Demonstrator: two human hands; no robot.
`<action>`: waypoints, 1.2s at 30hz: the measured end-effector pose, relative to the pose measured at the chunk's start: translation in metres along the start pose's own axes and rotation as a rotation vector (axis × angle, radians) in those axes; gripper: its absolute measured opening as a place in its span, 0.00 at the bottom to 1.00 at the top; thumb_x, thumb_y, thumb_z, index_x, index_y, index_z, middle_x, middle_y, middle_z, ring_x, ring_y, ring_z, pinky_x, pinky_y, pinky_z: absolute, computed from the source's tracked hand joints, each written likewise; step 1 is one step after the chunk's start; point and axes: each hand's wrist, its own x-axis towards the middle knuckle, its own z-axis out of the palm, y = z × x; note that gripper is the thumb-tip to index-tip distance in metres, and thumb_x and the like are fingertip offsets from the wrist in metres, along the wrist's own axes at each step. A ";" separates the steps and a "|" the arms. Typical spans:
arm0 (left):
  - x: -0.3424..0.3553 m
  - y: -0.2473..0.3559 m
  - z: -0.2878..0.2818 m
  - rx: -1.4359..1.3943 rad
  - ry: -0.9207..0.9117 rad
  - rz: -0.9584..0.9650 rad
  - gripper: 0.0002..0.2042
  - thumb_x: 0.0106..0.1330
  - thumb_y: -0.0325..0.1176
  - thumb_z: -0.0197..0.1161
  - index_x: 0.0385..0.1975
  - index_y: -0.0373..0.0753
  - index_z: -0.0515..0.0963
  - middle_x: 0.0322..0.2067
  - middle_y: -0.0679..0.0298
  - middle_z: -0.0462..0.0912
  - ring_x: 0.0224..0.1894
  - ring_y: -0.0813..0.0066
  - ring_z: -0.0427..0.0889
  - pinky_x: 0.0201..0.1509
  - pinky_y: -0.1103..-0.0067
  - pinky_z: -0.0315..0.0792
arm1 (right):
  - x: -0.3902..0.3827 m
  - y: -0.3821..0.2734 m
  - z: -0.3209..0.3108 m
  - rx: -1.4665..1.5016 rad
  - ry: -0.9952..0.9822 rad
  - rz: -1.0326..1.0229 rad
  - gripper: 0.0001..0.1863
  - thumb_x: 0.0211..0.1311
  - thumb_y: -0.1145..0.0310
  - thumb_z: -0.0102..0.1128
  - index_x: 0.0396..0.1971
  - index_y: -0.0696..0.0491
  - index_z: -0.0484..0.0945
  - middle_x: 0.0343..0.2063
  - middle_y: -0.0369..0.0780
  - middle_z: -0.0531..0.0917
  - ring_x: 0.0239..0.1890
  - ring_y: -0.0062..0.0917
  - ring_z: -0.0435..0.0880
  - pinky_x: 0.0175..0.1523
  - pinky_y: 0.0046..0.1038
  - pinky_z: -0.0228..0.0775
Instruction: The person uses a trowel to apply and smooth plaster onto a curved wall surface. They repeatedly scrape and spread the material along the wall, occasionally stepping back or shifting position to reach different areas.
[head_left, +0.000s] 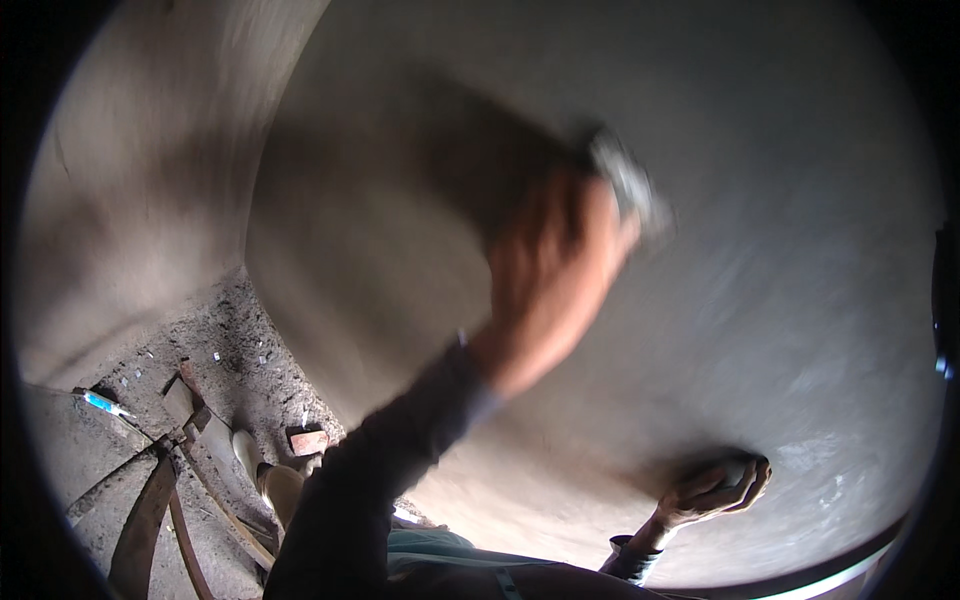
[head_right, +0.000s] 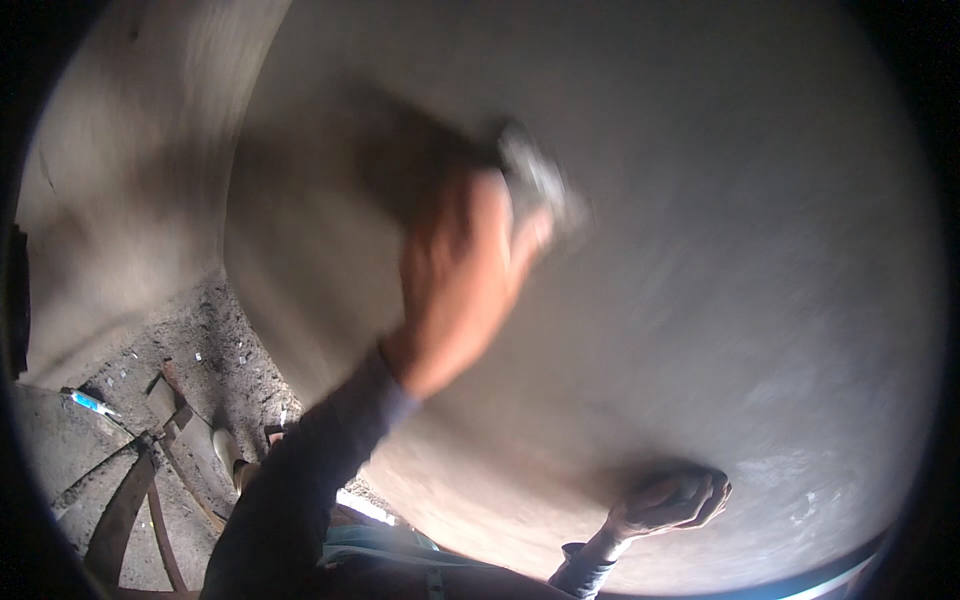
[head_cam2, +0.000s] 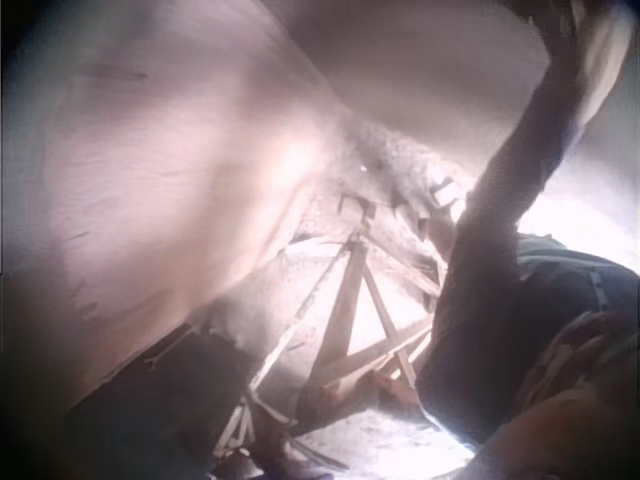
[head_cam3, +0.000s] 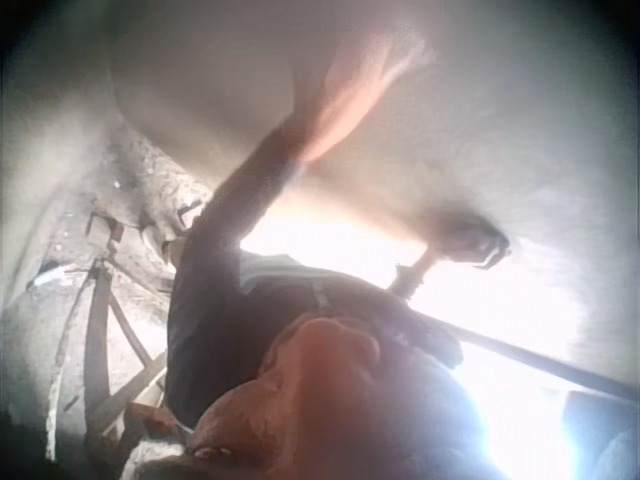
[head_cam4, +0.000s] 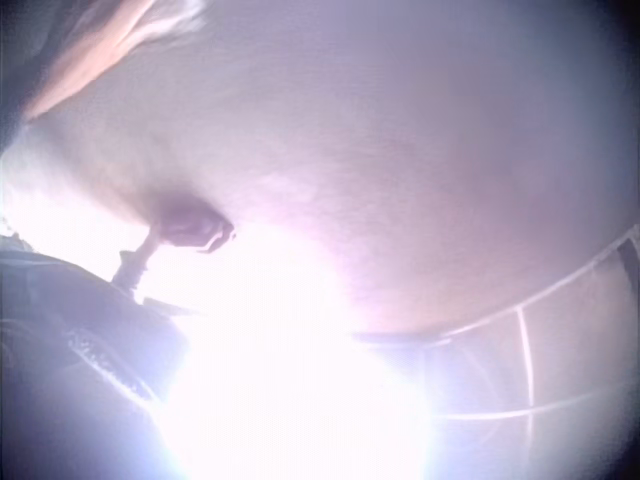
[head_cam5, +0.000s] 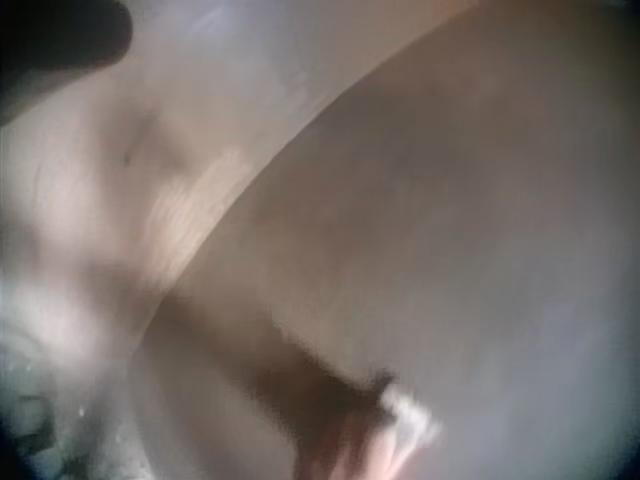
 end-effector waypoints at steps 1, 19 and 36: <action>-0.027 0.001 0.003 -0.036 0.070 0.107 0.18 0.61 0.41 0.75 0.37 0.38 0.72 0.34 0.53 0.80 0.35 0.58 0.84 0.34 0.66 0.80 | 0.001 -0.001 0.002 -0.001 -0.003 0.008 0.23 0.79 0.58 0.41 0.65 0.56 0.67 0.64 0.49 0.67 0.70 0.48 0.64 0.72 0.57 0.56; -0.157 -0.168 -0.015 0.185 0.034 -0.566 0.20 0.72 0.46 0.64 0.43 0.31 0.72 0.36 0.42 0.82 0.37 0.41 0.83 0.40 0.59 0.76 | 0.043 -0.052 0.018 0.092 -0.043 -0.291 0.21 0.80 0.61 0.45 0.64 0.58 0.68 0.63 0.54 0.70 0.67 0.51 0.69 0.66 0.54 0.65; -0.073 -0.274 -0.027 0.151 0.103 -0.682 0.21 0.77 0.47 0.54 0.46 0.30 0.73 0.37 0.38 0.81 0.42 0.41 0.83 0.44 0.57 0.75 | 0.058 -0.060 0.037 0.187 -0.063 -0.385 0.17 0.78 0.57 0.45 0.46 0.57 0.73 0.45 0.50 0.76 0.49 0.47 0.75 0.52 0.52 0.67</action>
